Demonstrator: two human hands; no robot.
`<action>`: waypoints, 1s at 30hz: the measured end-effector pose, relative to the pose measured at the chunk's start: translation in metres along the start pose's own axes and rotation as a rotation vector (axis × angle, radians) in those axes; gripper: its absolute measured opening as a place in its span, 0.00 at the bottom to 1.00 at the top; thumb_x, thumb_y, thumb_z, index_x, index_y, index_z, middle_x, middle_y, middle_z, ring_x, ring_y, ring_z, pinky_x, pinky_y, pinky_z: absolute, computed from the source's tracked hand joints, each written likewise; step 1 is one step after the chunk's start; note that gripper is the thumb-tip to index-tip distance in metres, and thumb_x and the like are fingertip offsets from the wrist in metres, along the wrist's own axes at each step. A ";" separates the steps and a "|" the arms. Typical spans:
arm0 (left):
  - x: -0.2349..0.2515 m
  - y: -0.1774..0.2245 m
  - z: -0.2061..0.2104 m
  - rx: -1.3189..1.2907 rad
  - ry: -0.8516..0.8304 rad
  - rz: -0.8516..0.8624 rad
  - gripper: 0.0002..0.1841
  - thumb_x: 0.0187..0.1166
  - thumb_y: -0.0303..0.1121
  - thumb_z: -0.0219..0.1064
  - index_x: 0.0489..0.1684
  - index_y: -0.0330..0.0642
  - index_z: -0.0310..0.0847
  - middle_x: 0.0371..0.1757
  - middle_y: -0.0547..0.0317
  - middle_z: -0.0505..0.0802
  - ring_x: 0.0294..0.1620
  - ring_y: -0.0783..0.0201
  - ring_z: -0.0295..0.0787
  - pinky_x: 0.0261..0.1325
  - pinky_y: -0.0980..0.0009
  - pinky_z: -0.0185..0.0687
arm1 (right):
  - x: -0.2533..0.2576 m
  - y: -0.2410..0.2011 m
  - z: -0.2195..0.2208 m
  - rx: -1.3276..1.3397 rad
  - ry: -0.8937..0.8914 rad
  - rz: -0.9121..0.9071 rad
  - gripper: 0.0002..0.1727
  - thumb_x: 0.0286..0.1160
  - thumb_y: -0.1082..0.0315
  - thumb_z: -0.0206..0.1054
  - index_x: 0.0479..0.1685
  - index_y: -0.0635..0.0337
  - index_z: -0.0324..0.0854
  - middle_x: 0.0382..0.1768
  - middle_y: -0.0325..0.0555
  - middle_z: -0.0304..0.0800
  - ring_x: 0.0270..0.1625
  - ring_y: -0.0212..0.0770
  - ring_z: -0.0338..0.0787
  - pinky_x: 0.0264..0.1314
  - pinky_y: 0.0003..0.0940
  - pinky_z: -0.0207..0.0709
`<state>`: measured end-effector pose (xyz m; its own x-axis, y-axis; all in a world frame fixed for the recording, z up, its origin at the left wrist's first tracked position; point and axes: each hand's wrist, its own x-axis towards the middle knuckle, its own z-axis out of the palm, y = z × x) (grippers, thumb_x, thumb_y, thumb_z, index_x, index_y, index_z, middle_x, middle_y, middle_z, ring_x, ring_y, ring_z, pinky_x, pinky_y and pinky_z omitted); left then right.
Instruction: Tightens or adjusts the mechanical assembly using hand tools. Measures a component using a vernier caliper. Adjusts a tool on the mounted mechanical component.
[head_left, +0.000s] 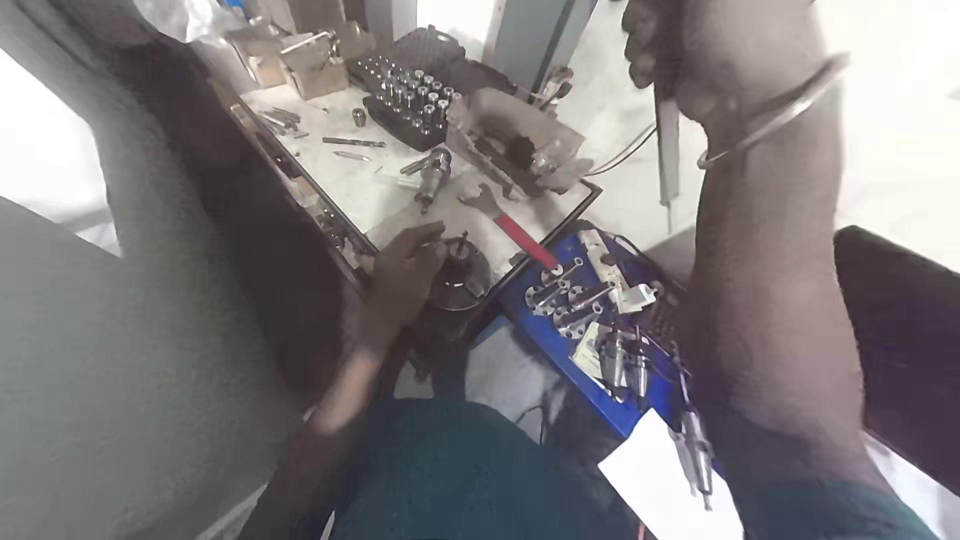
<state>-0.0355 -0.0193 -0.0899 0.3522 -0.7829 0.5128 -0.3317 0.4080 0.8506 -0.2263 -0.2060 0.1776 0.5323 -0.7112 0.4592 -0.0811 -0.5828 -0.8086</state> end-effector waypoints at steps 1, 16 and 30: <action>-0.002 -0.003 0.000 -0.009 0.033 0.013 0.17 0.84 0.37 0.66 0.64 0.38 0.85 0.64 0.54 0.92 0.61 0.62 0.91 0.64 0.62 0.90 | 0.005 0.017 -0.007 -0.178 -0.001 0.066 0.17 0.90 0.53 0.59 0.35 0.52 0.84 0.16 0.27 0.76 0.12 0.24 0.71 0.14 0.21 0.70; -0.064 -0.010 -0.045 0.229 0.257 -0.092 0.12 0.81 0.32 0.69 0.58 0.43 0.90 0.49 0.60 0.97 0.48 0.70 0.94 0.56 0.67 0.93 | 0.081 0.243 0.021 -0.520 -0.046 0.600 0.33 0.79 0.41 0.64 0.66 0.62 0.83 0.62 0.61 0.89 0.65 0.57 0.89 0.70 0.62 0.78; -0.078 -0.026 -0.077 0.198 0.245 0.014 0.13 0.81 0.30 0.67 0.56 0.32 0.88 0.44 0.59 0.96 0.43 0.74 0.92 0.51 0.74 0.91 | 0.077 0.262 0.032 -0.741 -0.229 0.533 0.32 0.83 0.40 0.61 0.64 0.61 0.87 0.63 0.64 0.89 0.68 0.62 0.87 0.75 0.66 0.73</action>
<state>0.0129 0.0671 -0.1432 0.5389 -0.6312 0.5578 -0.4939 0.2996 0.8163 -0.1792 -0.4007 -0.0107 0.4168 -0.9076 -0.0508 -0.8355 -0.3605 -0.4147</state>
